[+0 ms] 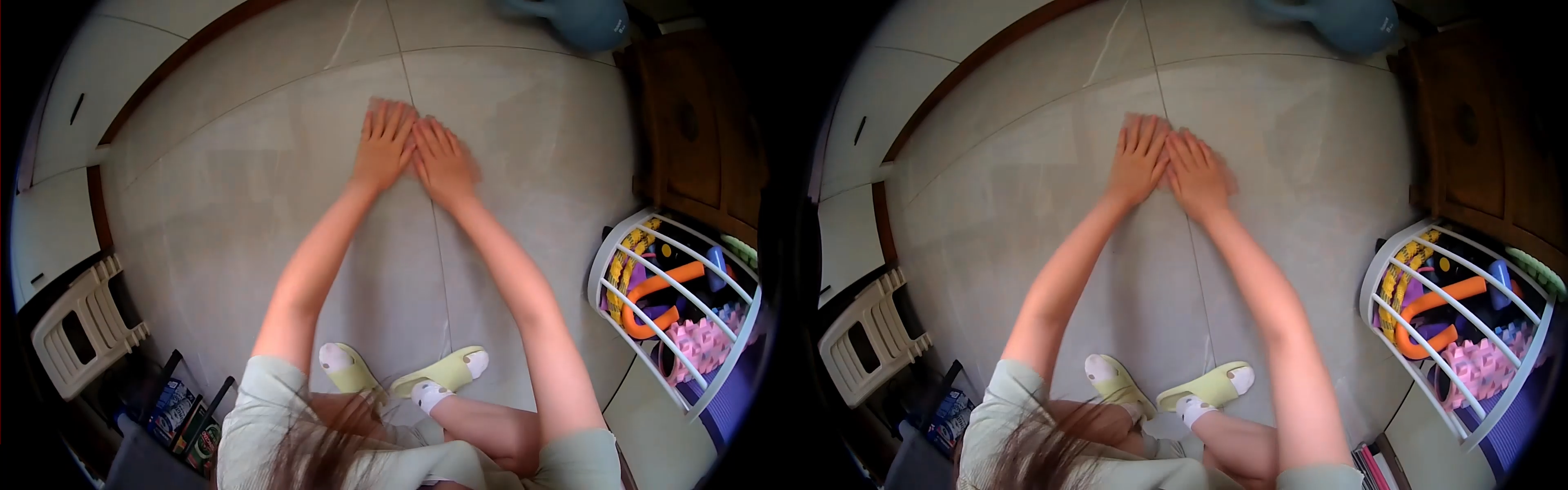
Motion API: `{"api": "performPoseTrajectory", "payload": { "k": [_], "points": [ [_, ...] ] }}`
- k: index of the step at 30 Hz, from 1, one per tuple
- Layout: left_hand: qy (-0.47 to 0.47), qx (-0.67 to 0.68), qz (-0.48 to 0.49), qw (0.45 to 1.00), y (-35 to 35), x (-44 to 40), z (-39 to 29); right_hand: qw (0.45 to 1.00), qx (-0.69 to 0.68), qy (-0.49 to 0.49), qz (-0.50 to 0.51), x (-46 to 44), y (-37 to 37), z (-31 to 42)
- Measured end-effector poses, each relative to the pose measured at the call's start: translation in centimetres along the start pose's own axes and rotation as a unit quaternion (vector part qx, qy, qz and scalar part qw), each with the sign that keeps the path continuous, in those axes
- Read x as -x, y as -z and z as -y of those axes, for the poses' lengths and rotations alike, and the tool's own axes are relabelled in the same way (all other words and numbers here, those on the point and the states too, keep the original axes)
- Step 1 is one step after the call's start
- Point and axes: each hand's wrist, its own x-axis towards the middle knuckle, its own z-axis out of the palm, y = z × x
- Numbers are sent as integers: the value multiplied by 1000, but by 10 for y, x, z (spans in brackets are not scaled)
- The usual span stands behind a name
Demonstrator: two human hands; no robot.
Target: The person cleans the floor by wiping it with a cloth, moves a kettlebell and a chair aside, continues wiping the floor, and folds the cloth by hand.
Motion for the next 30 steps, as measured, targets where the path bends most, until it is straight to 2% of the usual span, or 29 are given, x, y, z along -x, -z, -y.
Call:
{"api": "performPoseTrajectory", "payload": {
  "k": [3,5,8,9,11,14,15,17,19,21,24,25,27,30],
  "points": [
    [52,15,48,997,13,58,-26,993,-39,67,94,25,8,15],
    [78,105,120,984,23,101,-58,981,-73,100,148,63,17,26],
    [50,114,199,972,27,167,-110,964,-104,83,230,148,32,42],
    [26,123,219,968,28,180,-121,967,-94,73,227,168,36,48],
    [5,140,193,971,25,194,-132,971,-73,50,221,193,42,55],
    [-27,162,151,975,22,178,-121,957,-101,-18,272,187,39,54],
    [-32,168,138,975,20,165,-111,971,-63,-30,231,175,33,52],
    [-45,118,53,991,2,120,-83,987,7,-53,149,132,17,44],
    [-6,64,41,997,1,61,-47,995,40,-66,66,67,5,39],
    [32,49,-40,997,8,34,-8,997,44,-63,4,11,-6,47],
    [90,31,-45,994,20,50,29,999,12,-30,2,-19,-25,80],
    [99,39,-19,994,25,63,37,999,2,-13,38,-20,-26,91],
    [116,57,36,991,40,115,32,993,-20,18,114,4,-23,121],
    [131,99,105,981,50,206,-3,977,-114,44,173,90,-29,158]
  ]
}}
